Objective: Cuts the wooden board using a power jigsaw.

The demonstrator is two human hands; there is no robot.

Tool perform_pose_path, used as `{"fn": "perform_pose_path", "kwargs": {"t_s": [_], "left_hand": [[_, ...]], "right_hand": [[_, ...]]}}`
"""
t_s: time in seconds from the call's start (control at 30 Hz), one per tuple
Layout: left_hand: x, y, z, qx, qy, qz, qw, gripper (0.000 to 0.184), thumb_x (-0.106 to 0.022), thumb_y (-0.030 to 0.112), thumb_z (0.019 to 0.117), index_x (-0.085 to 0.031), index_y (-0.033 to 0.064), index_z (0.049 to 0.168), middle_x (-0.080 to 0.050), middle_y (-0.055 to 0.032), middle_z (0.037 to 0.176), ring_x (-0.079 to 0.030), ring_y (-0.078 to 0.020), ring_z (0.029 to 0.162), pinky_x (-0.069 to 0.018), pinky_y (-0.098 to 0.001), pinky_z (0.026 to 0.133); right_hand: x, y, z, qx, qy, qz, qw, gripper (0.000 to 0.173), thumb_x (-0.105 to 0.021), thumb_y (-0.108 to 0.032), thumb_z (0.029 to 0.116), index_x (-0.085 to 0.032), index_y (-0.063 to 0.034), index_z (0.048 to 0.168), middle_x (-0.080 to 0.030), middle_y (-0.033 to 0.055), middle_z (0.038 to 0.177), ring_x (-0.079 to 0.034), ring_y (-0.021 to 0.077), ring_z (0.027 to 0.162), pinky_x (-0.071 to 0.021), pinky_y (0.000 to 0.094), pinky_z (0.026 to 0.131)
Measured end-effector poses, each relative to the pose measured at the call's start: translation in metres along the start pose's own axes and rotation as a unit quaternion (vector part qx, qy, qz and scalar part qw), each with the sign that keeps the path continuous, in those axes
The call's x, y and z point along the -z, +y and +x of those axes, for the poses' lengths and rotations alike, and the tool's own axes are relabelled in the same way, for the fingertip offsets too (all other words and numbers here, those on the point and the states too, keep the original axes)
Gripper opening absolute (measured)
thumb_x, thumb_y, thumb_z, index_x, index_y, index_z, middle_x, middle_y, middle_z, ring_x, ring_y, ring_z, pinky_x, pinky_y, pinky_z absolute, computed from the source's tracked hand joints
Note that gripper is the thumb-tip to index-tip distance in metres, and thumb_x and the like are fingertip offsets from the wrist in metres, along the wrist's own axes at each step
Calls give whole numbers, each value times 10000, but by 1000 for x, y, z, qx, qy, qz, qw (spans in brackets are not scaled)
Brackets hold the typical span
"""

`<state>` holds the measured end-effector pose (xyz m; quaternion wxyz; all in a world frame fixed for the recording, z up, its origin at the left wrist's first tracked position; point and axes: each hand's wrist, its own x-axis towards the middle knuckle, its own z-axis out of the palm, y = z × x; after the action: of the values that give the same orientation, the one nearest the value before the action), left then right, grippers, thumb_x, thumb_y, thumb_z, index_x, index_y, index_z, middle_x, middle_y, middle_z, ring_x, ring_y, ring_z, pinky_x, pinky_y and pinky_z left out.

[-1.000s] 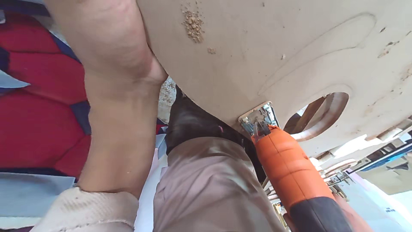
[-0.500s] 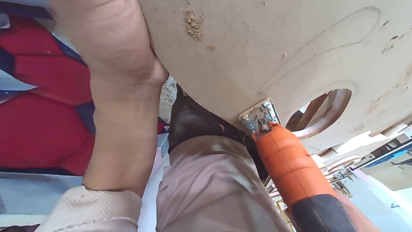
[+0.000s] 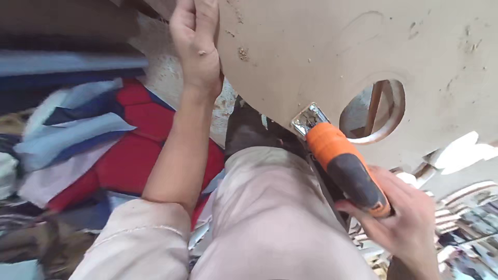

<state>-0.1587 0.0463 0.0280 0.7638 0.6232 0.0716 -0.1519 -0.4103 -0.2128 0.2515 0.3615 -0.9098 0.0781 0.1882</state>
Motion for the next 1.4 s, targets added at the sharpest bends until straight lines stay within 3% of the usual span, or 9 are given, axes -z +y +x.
{"fn": "perform_pose_path", "kwargs": {"t_s": [0.13, 0.3, 0.43, 0.57, 0.83, 0.97, 1.1, 1.27, 1.4], "left_hand": [[14, 24, 11, 16, -85, 94, 992, 450, -557, 190, 1069, -488, -61, 1437, -699, -138, 1225, -704, -252, 1108, -606, -438, 974], [2, 67, 99, 132, -232, 212, 940, 407, -710, 347, 975, -638, 78, 1271, -741, -50, 1098, -736, -181, 981, -635, -398, 870], [-38, 84, 156, 218, -310, 215, 900, 425, -608, 482, 1008, -634, 176, 1301, -723, 2, 1154, -708, -154, 1039, -613, -403, 885], [-41, 90, 122, 215, -300, 312, 876, 537, -509, 640, 1001, -656, 178, 1231, -734, -32, 1044, -725, -182, 913, -624, -445, 766], [1, 68, -18, 322, -384, 296, 813, 601, -224, 506, 1114, -453, 74, 1463, -685, -141, 1249, -686, -277, 1124, -592, -527, 931], [-7, 63, -33, 319, -497, 493, 639, 615, -210, 477, 1124, -379, 9, 1486, -681, -194, 1225, -711, -307, 1083, -617, -520, 914], [-88, 98, -40, 49, -611, 775, 153, 641, -339, 561, 1072, -728, 52, 1065, -753, -148, 959, -734, -344, 934, -560, -648, 864], [-264, 68, -74, -219, -773, 519, 292, 396, -486, 405, 1079, -717, 92, 1152, -748, -44, 973, -728, -152, 886, -617, -429, 825], [-389, -26, -128, -308, -861, 337, 224, 426, -449, 361, 1097, -685, 21, 1196, -709, -162, 1130, -691, -268, 1060, -546, -462, 961]], "right_hand": [[19, -14, -46, 19, 48, 36, 998, 477, -769, -381, 883, -681, -79, 1241, -733, 86, 1173, -697, 125, 1080, -592, 309, 914], [3, -66, -113, -118, 223, 57, 966, 389, -803, -393, 856, -698, -121, 1112, -741, 19, 991, -704, 75, 937, -601, 294, 826], [-66, -120, -123, -323, 418, 137, 838, 374, -830, -328, 856, -685, -39, 1046, -741, 32, 886, -725, 116, 742, -646, 340, 676], [-120, -152, -121, -393, 533, 191, 725, 319, -802, -297, 876, -672, -44, 1021, -727, 6, 817, -703, 123, 635, -639, 341, 580], [-203, -190, -129, -425, 631, 241, 603, 329, -795, -332, 879, -699, -50, 1017, -734, 1, 852, -709, 70, 705, -637, 298, 633], [-229, -183, -112, -400, 675, 306, 539, 271, -783, -310, 898, -698, -78, 1010, -734, -20, 847, -708, 65, 685, -639, 288, 591], [-223, -182, -91, -448, 658, 307, 522, 323, -778, -346, 890, -705, -68, 1036, -735, -10, 899, -707, 37, 806, -629, 259, 722], [-189, -170, -64, -524, 644, 307, 465, 323, -804, -310, 857, -694, -60, 1030, -733, -15, 910, -701, 12, 830, -617, 212, 749], [-167, -158, -40, -575, 638, 281, 429, 353, -820, -287, 862, -688, -35, 1069, -738, 6, 949, -714, 38, 876, -629, 238, 790]]}}
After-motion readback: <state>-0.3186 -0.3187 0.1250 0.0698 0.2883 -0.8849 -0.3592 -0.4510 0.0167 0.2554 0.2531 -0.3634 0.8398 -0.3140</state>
